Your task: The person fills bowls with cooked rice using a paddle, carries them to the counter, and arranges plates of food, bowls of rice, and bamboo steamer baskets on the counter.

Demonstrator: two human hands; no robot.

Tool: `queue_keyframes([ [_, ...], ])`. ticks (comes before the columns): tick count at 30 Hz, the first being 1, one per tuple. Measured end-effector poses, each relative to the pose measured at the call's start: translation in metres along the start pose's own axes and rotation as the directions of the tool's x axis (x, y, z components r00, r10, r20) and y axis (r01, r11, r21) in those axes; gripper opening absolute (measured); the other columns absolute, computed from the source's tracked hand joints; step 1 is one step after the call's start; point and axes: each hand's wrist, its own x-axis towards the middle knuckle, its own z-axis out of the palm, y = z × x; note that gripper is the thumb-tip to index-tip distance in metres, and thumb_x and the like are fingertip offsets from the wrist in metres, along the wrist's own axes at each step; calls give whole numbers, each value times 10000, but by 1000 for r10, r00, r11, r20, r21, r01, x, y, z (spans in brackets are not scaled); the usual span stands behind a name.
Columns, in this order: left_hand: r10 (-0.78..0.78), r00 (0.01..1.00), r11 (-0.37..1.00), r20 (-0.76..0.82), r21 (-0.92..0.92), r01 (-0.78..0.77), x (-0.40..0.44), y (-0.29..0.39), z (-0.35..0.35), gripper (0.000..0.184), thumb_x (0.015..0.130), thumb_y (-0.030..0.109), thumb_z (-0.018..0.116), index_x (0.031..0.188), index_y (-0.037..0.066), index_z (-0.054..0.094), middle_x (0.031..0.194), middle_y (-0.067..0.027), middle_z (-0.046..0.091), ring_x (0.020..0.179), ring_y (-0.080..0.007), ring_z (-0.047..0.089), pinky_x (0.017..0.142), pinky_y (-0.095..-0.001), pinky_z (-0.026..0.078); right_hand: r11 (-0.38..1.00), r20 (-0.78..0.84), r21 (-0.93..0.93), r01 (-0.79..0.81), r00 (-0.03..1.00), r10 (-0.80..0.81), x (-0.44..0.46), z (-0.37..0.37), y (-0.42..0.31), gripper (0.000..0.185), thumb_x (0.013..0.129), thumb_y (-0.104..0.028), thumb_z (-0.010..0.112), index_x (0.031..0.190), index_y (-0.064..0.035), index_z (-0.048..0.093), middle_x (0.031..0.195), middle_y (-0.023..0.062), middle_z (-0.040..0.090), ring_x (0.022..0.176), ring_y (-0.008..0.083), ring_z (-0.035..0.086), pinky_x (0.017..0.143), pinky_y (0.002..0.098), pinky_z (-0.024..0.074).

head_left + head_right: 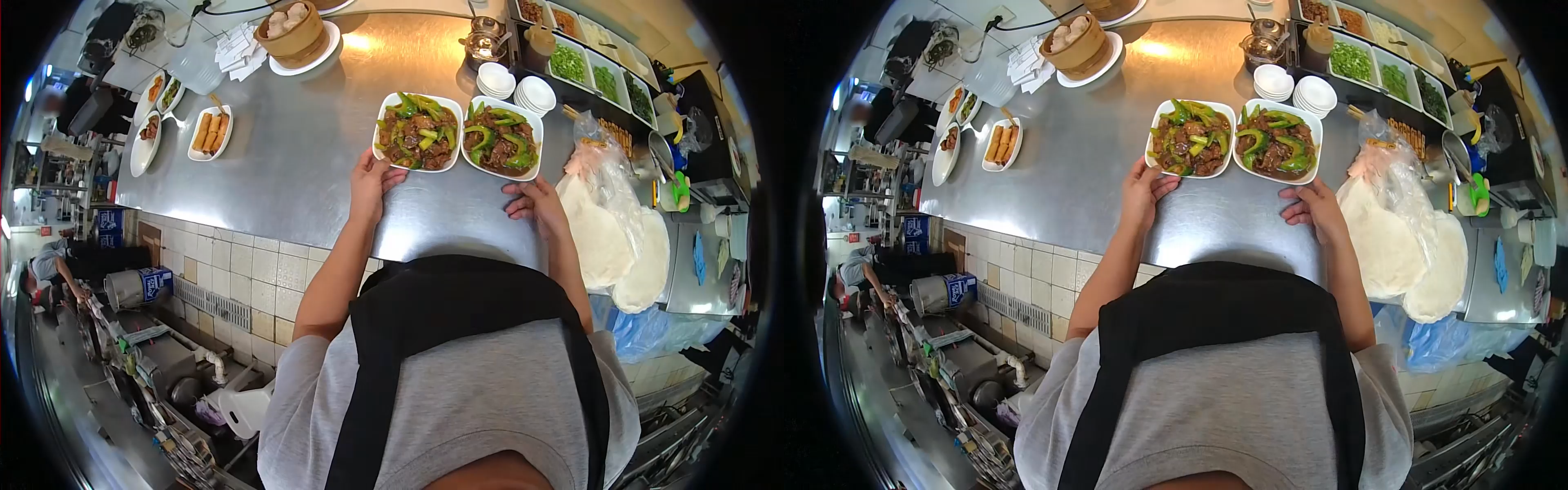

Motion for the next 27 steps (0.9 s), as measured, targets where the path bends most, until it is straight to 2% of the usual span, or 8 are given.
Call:
queue_keyframes([
  [1, 1, 1000, 1000, -1, -3, -1, 1, -1, 1, 347, 861, 65, 513, 1195, -7, 450, 964, -122, 609, 747, -185, 648, 652, -268, 554, 1000, 1, -3, 0, 1000, 0, -1, 1, -3, 445, 895, -141, 429, 1327, -95, 333, 928, 142, 632, 593, 174, 616, 506, 275, 532],
  [3, 33, 999, 999, -17, 15, -32, 2, -1, 2, 321, 852, 42, 499, 1167, -11, 468, 934, -117, 616, 730, -184, 648, 641, -268, 556, 985, -26, 151, 81, 997, -78, -9, 6, -16, 475, 875, -106, 398, 1341, -104, 308, 928, 161, 630, 622, 188, 630, 523, 294, 547],
  [13, 78, 988, 996, -131, 63, -71, 40, 23, -22, 337, 817, -3, 467, 1152, 7, 431, 906, -132, 614, 675, -201, 645, 589, -291, 568, 994, 15, 104, 39, 999, -41, 23, 18, -15, 532, 844, -77, 400, 1356, -83, 260, 827, 180, 626, 575, 206, 630, 484, 299, 541],
  [17, 75, 983, 996, -166, 53, -67, 92, 41, -16, 390, 805, 10, 485, 1180, 13, 377, 889, -142, 615, 689, -221, 651, 594, -305, 570, 992, 82, 127, 11, 996, -21, 31, 38, -16, 592, 822, -51, 420, 1379, -106, 228, 817, 189, 626, 557, 221, 625, 472, 314, 536],
  [21, 86, 988, 996, -126, -2, -87, 164, 53, 3, 418, 787, 4, 502, 1183, 14, 367, 883, -160, 612, 686, -243, 650, 585, -317, 570, 989, 133, 143, -27, 991, 8, 39, 63, -20, 603, 817, -40, 431, 1371, -131, 209, 824, 191, 624, 561, 225, 628, 481, 317, 543],
  [25, 93, 985, 995, -148, -24, -97, 223, 59, 36, 328, 798, -8, 465, 1122, -3, 419, 868, -169, 598, 649, -254, 636, 578, -309, 573, 988, 158, 150, -30, 987, 6, 59, 81, -21, 619, 837, -45, 411, 1389, -146, 149, 862, 200, 610, 575, 234, 631, 487, 325, 548],
  [26, 62, 988, 998, -141, -17, -65, 236, 63, 44, 349, 823, -7, 467, 1165, 2, 402, 957, -170, 576, 715, -269, 635, 637, -320, 573, 988, 154, 152, -23, 988, -1, 65, 86, -24, 619, 837, -45, 411, 1389, -146, 149, 862, 200, 610, 575, 234, 631, 487, 325, 548],
  [27, 65, 989, 998, -134, -16, -67, 247, 66, 48, 349, 823, -7, 467, 1165, 2, 402, 957, -170, 576, 715, -269, 635, 637, -320, 573, 987, 159, 161, -23, 987, -3, 71, 91, -27, 629, 836, -47, 410, 1394, -146, 138, 870, 204, 607, 577, 235, 631, 488, 325, 548],
])
